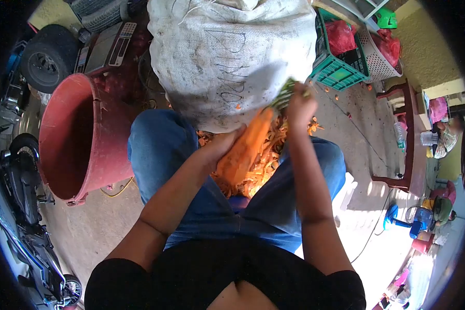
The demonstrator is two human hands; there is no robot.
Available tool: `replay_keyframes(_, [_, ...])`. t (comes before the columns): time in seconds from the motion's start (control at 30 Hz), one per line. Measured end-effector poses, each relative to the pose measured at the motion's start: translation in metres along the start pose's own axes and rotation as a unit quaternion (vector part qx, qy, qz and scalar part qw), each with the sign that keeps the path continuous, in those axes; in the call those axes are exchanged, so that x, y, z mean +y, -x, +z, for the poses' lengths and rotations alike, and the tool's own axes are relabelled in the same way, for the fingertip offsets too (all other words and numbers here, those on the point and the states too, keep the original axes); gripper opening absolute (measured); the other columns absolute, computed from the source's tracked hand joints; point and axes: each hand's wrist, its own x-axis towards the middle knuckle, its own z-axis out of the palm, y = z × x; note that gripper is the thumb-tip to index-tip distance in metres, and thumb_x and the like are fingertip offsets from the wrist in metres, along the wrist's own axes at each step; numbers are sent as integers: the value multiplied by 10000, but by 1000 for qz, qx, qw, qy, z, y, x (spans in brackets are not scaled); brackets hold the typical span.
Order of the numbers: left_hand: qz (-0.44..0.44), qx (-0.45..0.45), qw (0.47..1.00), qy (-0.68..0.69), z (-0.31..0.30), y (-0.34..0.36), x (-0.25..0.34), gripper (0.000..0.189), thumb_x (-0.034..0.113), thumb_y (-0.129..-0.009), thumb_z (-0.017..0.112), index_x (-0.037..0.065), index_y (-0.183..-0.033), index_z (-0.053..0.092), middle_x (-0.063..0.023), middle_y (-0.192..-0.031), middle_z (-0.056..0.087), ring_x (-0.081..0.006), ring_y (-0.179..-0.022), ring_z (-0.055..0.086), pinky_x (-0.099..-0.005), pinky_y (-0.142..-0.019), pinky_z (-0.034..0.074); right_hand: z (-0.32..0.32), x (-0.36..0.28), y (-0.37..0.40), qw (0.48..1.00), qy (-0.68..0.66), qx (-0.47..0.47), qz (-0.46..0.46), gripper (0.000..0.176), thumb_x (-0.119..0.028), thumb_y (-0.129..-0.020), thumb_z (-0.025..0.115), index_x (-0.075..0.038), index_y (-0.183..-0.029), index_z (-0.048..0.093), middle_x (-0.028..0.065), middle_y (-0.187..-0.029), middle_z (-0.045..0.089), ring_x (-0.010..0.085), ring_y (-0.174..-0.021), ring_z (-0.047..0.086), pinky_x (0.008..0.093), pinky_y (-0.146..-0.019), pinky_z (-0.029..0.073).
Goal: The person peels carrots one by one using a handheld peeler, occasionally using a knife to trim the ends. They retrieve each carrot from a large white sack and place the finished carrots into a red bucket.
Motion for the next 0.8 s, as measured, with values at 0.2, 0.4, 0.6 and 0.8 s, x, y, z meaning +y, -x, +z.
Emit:
replay_keyframes(0.2, [16,160,986,-35,33,8,3,430,386,-831,371,7,-1025,430,-140,-816,552,-235,-652,562,-337,-590,490,-22,7,-27,976,-195,55,79,268,-236,-810,493,16,-726,525,34,-557,498,115,-459,415,269,-424,330])
replay_keyframes(0.4, [75,104,990,57,4,-8,4,404,386,-845,335,52,-1046,440,-82,-890,553,-174,-763,558,-303,-650,478,-17,-44,58,960,-175,-218,17,183,-159,-803,495,23,-798,515,87,-621,520,165,-553,466,291,-530,389])
replay_keyframes(0.6, [67,160,983,-58,14,2,1,356,316,-855,341,24,-1024,455,-92,-881,560,-172,-753,572,-295,-644,492,-10,-43,49,979,-108,-166,-45,161,-130,-793,489,26,-775,524,148,-619,537,206,-559,522,301,-528,400])
replay_keyframes(0.8, [1,153,987,-58,34,10,6,398,351,-846,355,3,-1013,451,-123,-780,566,-191,-614,576,-296,-566,494,-1,-4,-5,997,-73,26,27,256,-213,-803,487,30,-734,527,45,-505,439,97,-462,339,257,-442,310])
